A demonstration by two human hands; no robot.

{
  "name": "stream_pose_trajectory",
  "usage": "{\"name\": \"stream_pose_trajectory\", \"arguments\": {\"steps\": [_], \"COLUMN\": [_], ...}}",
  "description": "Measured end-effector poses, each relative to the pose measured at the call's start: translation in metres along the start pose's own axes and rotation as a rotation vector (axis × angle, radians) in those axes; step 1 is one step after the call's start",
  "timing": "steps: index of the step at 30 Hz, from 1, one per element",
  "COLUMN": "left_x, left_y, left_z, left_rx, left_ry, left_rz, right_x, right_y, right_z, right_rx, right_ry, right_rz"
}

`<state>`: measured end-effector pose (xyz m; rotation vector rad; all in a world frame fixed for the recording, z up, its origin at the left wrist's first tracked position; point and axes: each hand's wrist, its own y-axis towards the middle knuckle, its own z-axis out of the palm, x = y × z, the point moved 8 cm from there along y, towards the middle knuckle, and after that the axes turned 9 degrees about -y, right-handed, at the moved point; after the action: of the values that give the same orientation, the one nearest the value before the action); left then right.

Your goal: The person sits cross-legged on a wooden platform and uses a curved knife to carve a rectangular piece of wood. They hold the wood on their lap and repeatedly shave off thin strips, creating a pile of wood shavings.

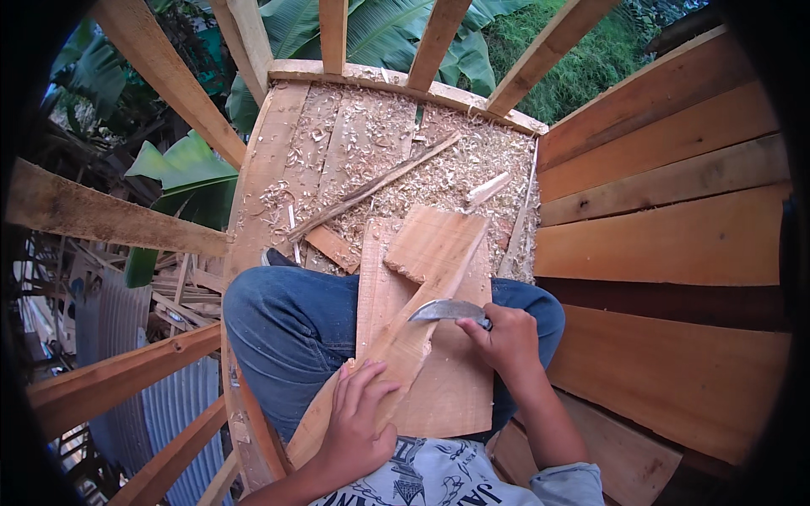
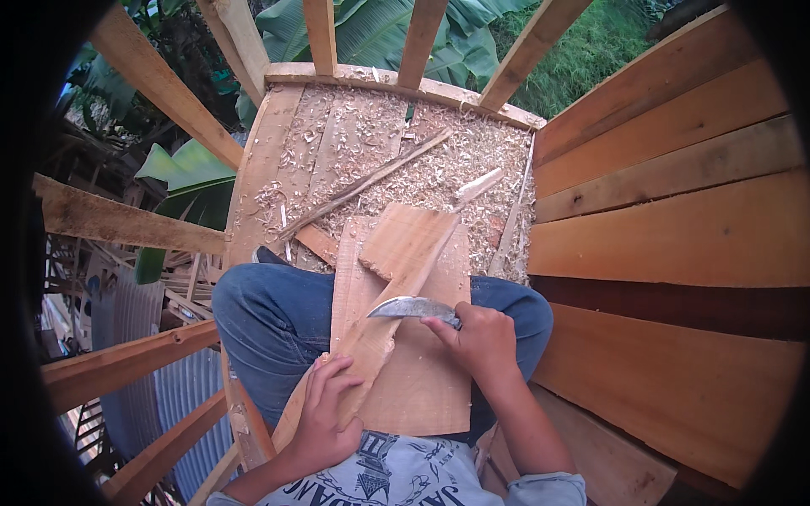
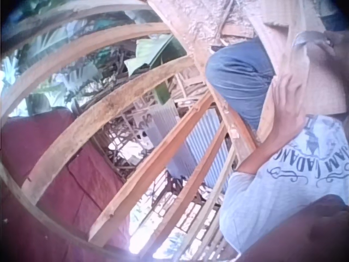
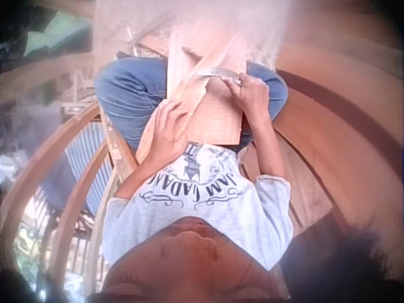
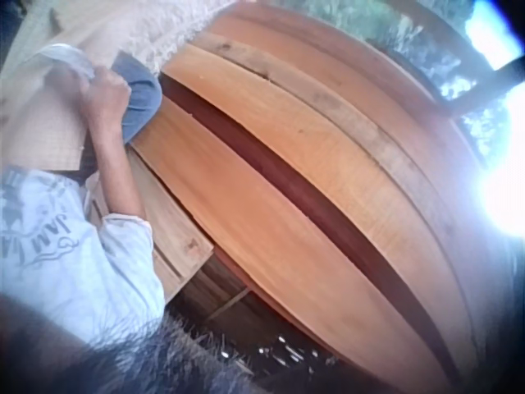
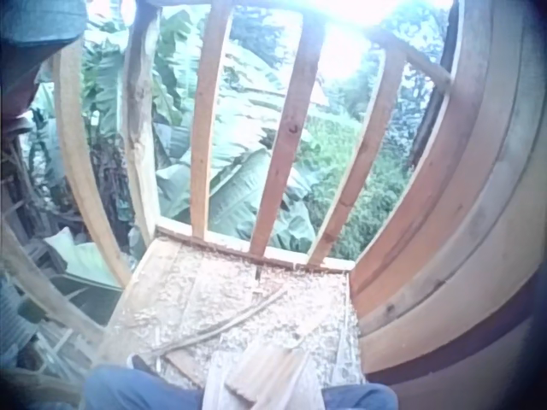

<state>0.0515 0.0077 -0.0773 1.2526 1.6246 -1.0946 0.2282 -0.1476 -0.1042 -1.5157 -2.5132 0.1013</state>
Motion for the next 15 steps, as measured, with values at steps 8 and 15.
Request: {"name": "stream_pose_trajectory", "arguments": {"steps": [8,15], "left_x": [-0.001,0.001], "left_y": [-0.002,-0.002], "left_z": [-0.001,0.0], "left_rx": [-0.004,-0.002], "left_ry": [-0.001,0.005], "left_rz": [0.004,0.006], "right_x": [-0.086,0.015], "right_y": [0.028,-0.009], "right_z": [-0.006,-0.003], "right_rx": [-0.115,0.086], "right_ry": [0.048,0.111], "right_rz": [0.353,-0.014]}}
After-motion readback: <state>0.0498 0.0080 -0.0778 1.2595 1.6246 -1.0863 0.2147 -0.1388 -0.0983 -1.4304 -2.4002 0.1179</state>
